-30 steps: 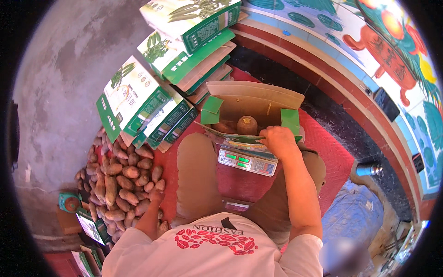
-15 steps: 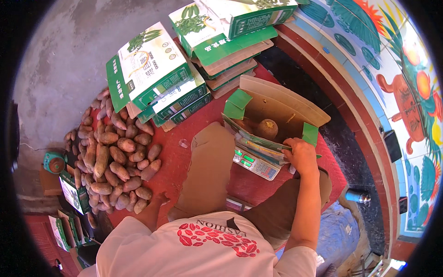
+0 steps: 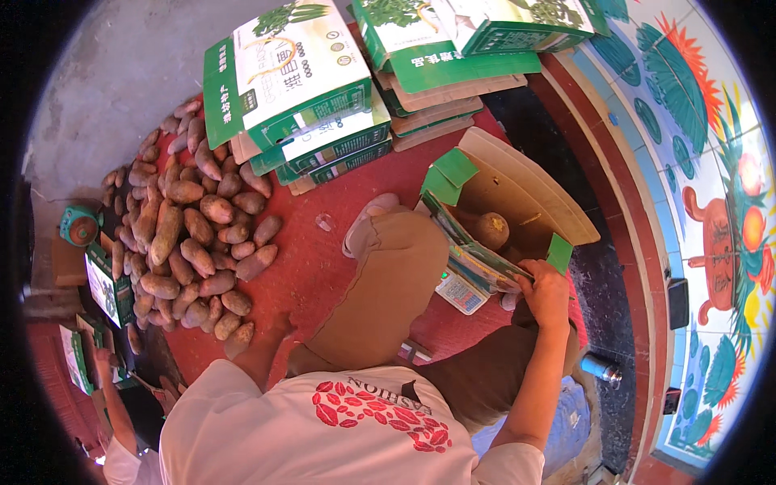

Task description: Sort sweet potatoes from a pile and place them into cardboard boxes while using a digital scale to weigh the contents.

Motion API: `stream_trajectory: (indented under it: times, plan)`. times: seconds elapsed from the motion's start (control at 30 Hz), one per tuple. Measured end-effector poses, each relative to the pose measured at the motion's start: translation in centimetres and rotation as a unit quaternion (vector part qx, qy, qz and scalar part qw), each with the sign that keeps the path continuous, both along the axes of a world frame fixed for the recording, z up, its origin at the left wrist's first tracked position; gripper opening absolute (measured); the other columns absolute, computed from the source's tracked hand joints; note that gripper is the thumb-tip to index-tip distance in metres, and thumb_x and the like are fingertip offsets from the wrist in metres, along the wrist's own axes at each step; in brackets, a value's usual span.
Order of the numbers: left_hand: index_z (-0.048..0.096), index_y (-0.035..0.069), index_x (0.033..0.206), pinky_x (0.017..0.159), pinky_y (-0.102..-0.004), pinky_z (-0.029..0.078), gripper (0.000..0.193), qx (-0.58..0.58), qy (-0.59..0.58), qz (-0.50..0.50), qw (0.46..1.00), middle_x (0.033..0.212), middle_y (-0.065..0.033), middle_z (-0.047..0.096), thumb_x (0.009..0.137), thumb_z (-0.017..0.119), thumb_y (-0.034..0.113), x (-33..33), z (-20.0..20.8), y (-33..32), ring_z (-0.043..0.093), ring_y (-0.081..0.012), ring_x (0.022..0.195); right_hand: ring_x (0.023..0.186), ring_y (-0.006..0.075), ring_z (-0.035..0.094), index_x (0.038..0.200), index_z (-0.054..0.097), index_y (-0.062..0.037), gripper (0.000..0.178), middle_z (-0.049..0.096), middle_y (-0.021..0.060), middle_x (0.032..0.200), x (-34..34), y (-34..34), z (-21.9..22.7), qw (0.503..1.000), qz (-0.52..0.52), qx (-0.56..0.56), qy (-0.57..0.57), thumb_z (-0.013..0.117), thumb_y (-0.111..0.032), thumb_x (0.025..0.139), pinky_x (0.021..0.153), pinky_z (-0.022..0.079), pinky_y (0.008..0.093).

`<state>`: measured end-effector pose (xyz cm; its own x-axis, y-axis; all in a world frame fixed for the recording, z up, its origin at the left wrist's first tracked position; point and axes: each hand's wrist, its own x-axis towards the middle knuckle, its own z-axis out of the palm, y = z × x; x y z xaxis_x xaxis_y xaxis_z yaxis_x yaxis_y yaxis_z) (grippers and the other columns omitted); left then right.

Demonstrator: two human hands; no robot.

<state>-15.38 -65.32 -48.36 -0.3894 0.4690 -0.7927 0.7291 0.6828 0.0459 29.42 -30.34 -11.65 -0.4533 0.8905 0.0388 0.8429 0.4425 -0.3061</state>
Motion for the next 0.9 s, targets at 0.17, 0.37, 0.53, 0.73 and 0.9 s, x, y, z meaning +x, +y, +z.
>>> stream_trajectory:
  times: [0.17, 0.37, 0.53, 0.73, 0.9]
  plan:
    - [0.031, 0.018, 0.135, 0.103, -0.0419, 0.030, 0.073, 0.006, 0.123, 0.113, 0.986, 0.142, -0.0074, 0.024, 0.073, 0.067, 0.028, -2.7, 6.3, 7.0, 0.022, -0.0265, 0.132, 0.077, 0.0301, 0.060, 0.088, 0.063, -0.0071, 0.019, 0.062, 0.0106, 0.081, 0.4, -0.3, 0.2, 1.000, -0.014, 0.018, -0.016, 0.067, -0.012, 0.070, 0.067, 0.047, 0.0368]
    - [0.029, 0.019, 0.136, 0.103, -0.0410, 0.030, 0.075, 0.052, 0.187, 0.158, 0.968, 0.142, -0.0055, 0.024, 0.072, 0.068, 0.024, -6.9, 8.1, 10.3, 0.022, -0.0244, 0.133, 0.077, 0.0316, 0.060, 0.090, 0.063, -0.0067, 0.021, 0.062, 0.0122, 0.082, -0.1, -0.3, 0.3, 0.999, -0.018, 0.025, -0.007, 0.067, -0.009, 0.070, 0.067, 0.047, 0.0376]
    - [0.026, 0.025, 0.137, 0.104, -0.0428, 0.029, 0.077, 0.015, 0.119, 0.215, 0.969, 0.144, -0.0040, 0.023, 0.073, 0.067, 0.023, -7.9, 8.4, 11.8, 0.021, -0.0233, 0.134, 0.076, 0.0320, 0.060, 0.091, 0.062, -0.0058, 0.022, 0.061, 0.0133, 0.081, 0.0, -0.3, -0.2, 0.999, -0.023, 0.026, -0.010, 0.067, -0.006, 0.070, 0.066, 0.047, 0.0375]
    - [0.021, 0.025, 0.140, 0.103, -0.0440, 0.030, 0.083, -0.004, 0.134, 0.188, 0.973, 0.146, -0.0026, 0.016, 0.072, 0.070, 0.026, -8.2, 7.7, 11.5, 0.018, -0.0224, 0.135, 0.079, 0.0315, 0.061, 0.090, 0.062, -0.0039, 0.019, 0.062, 0.0137, 0.085, -0.6, -0.4, 0.0, 0.999, -0.040, 0.007, -0.015, 0.065, -0.005, 0.071, 0.069, 0.047, 0.0359]
    - [0.024, 0.026, 0.138, 0.104, -0.0462, 0.027, 0.080, 0.016, 0.165, 0.199, 0.966, 0.146, -0.0016, 0.018, 0.072, 0.069, 0.018, -9.8, 8.0, 11.9, 0.016, -0.0215, 0.136, 0.077, 0.0316, 0.061, 0.089, 0.062, -0.0040, 0.018, 0.062, 0.0133, 0.083, -0.1, -0.3, -0.3, 0.999, -0.038, 0.025, 0.006, 0.065, -0.004, 0.071, 0.068, 0.048, 0.0357]
